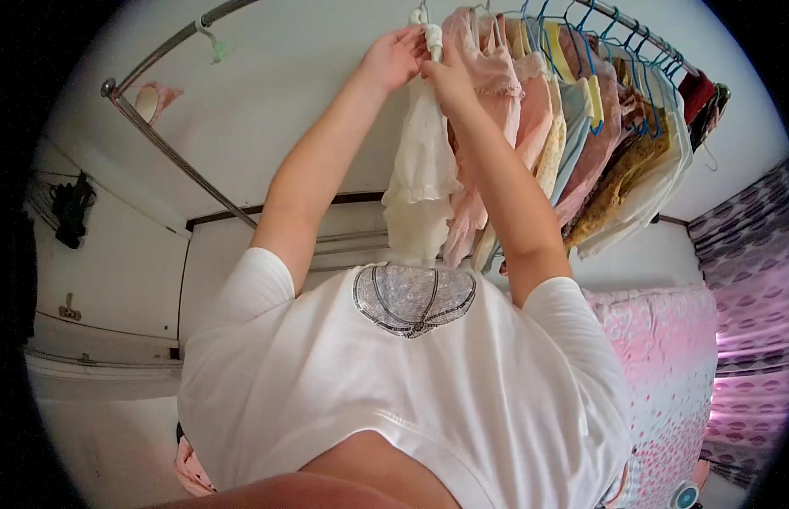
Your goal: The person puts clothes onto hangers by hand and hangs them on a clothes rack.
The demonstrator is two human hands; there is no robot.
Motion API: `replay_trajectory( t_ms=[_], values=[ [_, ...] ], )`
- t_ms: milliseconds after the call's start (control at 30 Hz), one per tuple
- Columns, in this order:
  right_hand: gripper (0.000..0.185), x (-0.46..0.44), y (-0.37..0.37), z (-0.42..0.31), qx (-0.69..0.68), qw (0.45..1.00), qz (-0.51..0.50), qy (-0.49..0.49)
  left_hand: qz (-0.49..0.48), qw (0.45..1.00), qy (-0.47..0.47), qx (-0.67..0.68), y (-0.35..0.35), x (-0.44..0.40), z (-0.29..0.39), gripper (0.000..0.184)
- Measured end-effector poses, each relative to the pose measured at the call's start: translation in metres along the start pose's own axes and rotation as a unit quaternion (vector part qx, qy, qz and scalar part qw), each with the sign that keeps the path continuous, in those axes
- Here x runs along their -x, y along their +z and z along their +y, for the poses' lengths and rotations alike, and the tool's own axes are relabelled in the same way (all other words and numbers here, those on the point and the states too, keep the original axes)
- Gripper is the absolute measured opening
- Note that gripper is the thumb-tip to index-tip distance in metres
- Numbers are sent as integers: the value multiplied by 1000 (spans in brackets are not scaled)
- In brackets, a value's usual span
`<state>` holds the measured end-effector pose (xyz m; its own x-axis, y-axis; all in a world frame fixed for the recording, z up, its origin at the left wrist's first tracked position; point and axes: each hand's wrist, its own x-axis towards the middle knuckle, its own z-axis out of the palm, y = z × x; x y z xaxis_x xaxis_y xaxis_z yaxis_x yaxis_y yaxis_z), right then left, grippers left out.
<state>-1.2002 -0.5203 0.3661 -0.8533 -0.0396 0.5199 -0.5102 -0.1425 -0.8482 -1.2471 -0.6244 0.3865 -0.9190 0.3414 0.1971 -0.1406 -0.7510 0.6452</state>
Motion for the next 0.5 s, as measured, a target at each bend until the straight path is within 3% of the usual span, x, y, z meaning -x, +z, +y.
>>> replay_trajectory(
  t_ms=[333,500],
  values=[
    [62,-5,1,25,14,999,44,27,-7,1000,-9,-14,-15,-6,-8,37],
    [61,-2,-8,19,31,997,57,36,-83,994,30,-64,-15,-5,-19,39]
  ],
)
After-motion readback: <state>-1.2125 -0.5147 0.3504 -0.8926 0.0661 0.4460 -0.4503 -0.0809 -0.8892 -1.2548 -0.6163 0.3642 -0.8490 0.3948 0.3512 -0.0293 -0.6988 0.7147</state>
